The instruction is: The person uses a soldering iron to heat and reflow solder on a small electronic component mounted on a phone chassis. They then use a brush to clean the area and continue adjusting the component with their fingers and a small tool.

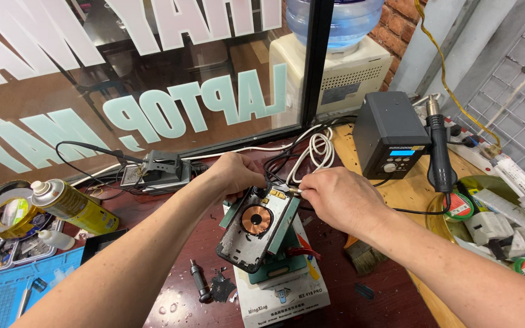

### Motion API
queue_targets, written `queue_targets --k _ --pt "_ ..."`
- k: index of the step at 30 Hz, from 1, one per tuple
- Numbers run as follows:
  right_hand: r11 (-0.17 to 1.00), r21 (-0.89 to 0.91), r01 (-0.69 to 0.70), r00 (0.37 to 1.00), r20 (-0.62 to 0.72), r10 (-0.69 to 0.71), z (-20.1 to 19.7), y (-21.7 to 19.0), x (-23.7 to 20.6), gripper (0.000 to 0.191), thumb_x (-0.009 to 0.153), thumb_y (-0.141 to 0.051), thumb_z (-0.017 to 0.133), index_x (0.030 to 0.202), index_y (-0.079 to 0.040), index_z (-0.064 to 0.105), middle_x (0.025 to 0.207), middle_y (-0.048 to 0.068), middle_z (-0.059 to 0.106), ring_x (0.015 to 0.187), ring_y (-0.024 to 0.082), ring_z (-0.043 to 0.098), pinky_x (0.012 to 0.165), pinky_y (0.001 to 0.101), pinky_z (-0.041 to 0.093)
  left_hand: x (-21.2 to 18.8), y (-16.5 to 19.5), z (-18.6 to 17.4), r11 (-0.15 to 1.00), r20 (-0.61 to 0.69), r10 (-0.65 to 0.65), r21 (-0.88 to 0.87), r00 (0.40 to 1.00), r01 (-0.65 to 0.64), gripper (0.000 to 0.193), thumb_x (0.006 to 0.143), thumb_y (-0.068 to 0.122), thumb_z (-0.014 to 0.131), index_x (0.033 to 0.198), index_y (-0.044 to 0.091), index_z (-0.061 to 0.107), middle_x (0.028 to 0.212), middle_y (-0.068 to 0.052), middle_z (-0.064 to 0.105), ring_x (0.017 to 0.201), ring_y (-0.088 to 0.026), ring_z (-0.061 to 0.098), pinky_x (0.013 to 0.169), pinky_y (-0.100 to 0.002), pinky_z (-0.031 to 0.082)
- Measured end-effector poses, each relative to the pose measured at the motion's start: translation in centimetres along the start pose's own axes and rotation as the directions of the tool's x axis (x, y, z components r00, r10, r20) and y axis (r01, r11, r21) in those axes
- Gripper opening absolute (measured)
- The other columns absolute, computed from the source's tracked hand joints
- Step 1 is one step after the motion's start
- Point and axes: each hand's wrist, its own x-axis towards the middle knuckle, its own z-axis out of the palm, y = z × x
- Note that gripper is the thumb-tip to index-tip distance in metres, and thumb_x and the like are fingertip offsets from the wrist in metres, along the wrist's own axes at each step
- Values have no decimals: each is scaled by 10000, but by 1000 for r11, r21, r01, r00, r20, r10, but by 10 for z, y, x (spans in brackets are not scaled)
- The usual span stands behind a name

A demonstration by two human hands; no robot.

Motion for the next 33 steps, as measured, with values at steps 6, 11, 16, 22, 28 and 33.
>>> queue_targets --k 6,11,16,22,28,33 --pt "998 -40 40 999 -2 -40 4 3 2 171 941 -208 638 928 -107 776 845 81 751 818 286 744 780 438 584 0 0 1 999 5 -19 -47 1000 19 190 735 165 856 868 64 764 637 -33 605 479 -112 490 392 -276 360" --pt "982 -18 186 970 -158 -186 10 10 -3 133 891 -177 675 925 -88 768 856 78 735 794 324 721 715 456 575 0 -3 0 998 11 3 -68 1000 -2 189 738 152 848 861 43 754 618 -41 591 456 -118 478 371 -279 329" --pt "982 14 187 978 -93 -185 14 16 4 123 915 -166 667 872 -93 757 821 65 731 787 292 729 732 438 571 3 -3 -1 998 -3 -35 -58 999 35 208 743 153 863 891 55 756 626 -44 613 447 -107 482 369 -255 327" --pt "953 -153 262 959 -68 -275 8 22 11 135 930 -172 626 951 -125 750 876 79 723 845 314 718 749 450 572 5 -4 -4 1000 13 -17 -17 1000 17 199 753 155 849 896 56 750 596 -50 586 414 -126 471 340 -282 323" --pt "994 64 87 996 22 -88 6 20 14 171 910 -236 653 985 -150 781 941 69 760 898 302 722 820 448 564 8 -6 -4 999 24 -24 -42 999 25 199 749 144 853 899 49 762 574 -50 577 400 -131 454 335 -285 310" --pt "998 44 44 999 -17 -43 4 13 8 174 916 -246 649 977 -161 788 920 60 759 903 300 718 825 452 555 12 -11 0 992 15 -46 -119 999 47 227 747 139 870 923 49 757 598 -33 580 421 -110 444 346 -276 304"
